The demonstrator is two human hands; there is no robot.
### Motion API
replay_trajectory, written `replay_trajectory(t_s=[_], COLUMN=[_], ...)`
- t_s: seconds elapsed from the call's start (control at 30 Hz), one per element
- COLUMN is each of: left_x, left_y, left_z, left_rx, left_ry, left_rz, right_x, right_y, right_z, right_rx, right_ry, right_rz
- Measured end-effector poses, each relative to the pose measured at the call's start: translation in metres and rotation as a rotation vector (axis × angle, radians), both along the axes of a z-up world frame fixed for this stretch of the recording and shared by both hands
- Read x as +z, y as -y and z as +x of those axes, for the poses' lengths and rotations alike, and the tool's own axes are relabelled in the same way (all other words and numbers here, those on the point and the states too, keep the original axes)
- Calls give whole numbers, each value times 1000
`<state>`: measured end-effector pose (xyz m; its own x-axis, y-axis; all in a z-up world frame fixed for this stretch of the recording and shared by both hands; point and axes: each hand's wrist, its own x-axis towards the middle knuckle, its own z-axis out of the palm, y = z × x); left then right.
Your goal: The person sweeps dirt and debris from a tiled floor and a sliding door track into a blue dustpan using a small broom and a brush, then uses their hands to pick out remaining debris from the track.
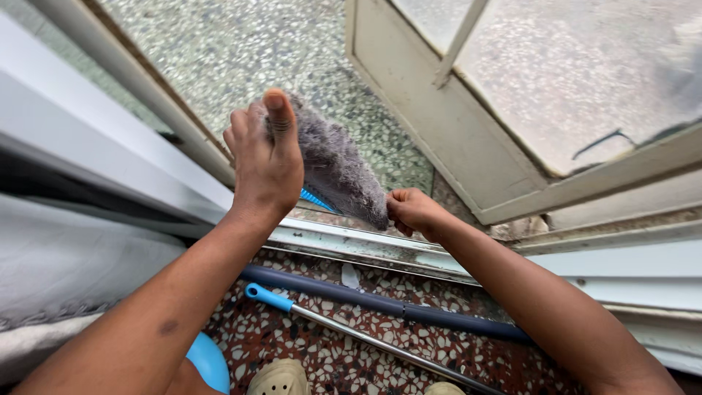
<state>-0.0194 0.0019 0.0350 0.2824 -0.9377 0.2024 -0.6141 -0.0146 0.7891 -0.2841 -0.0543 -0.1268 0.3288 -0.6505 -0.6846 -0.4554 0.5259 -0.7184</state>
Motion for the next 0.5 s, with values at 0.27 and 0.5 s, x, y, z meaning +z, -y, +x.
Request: replay_trajectory(t_s=[0.27,0.5], left_x=[38,43], left_y=[-45,-67], left_z=[33,45], left_rx=[-70,-241], left_ry=[4,215], left_rz=[12,-321], right_x=[-113,-44], right_y=[-38,-78], right_z=[35,23], right_rx=[149,937], right_ry=[-162,-183], right_rz=[117,24])
